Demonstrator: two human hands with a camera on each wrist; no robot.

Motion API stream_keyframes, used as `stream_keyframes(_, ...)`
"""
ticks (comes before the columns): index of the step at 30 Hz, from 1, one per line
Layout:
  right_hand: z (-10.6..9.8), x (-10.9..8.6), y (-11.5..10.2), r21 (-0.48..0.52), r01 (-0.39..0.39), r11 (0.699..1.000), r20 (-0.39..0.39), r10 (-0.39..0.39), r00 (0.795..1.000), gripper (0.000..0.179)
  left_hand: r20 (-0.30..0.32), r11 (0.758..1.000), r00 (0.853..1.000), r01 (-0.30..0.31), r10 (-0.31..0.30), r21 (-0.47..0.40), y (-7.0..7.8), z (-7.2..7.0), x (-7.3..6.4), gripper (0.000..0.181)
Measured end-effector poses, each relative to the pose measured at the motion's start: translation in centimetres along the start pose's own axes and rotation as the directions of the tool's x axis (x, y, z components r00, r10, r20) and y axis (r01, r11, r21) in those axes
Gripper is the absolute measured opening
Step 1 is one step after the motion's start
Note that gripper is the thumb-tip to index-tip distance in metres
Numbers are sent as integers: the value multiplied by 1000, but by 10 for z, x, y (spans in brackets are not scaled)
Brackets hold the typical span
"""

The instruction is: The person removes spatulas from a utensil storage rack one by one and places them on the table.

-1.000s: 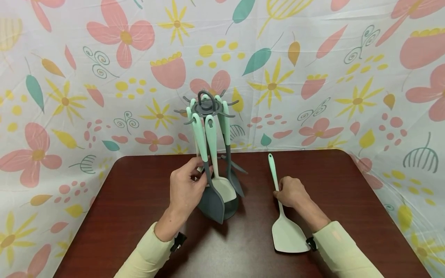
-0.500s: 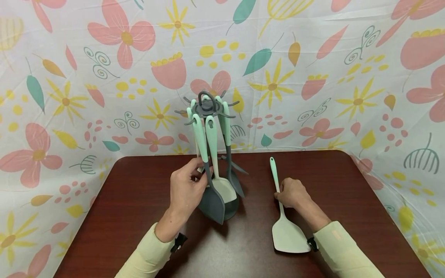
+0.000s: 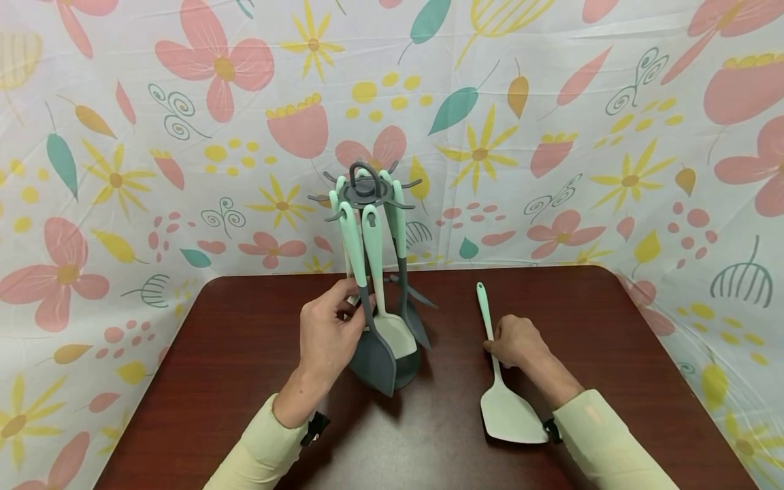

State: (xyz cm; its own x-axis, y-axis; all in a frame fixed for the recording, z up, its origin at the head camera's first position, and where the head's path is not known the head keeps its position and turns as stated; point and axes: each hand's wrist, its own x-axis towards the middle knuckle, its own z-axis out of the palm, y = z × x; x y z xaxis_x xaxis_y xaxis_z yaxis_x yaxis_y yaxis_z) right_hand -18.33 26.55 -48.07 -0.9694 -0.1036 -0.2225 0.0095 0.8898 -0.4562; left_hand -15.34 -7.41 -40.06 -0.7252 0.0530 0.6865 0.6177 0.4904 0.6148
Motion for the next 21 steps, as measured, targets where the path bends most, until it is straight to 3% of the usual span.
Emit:
stream_keyframes(11, 0, -1, 0, 4, -20, 1000, 13, 20, 1000, 30, -5, 1000, 1000, -6, 6, 1, 1, 0, 0, 19)
stream_keyframes(21, 0, -2, -1, 9, 5, 1000, -30, -5, 1000, 30, -6, 1000, 1000, -8, 8, 7, 0, 0, 0, 18)
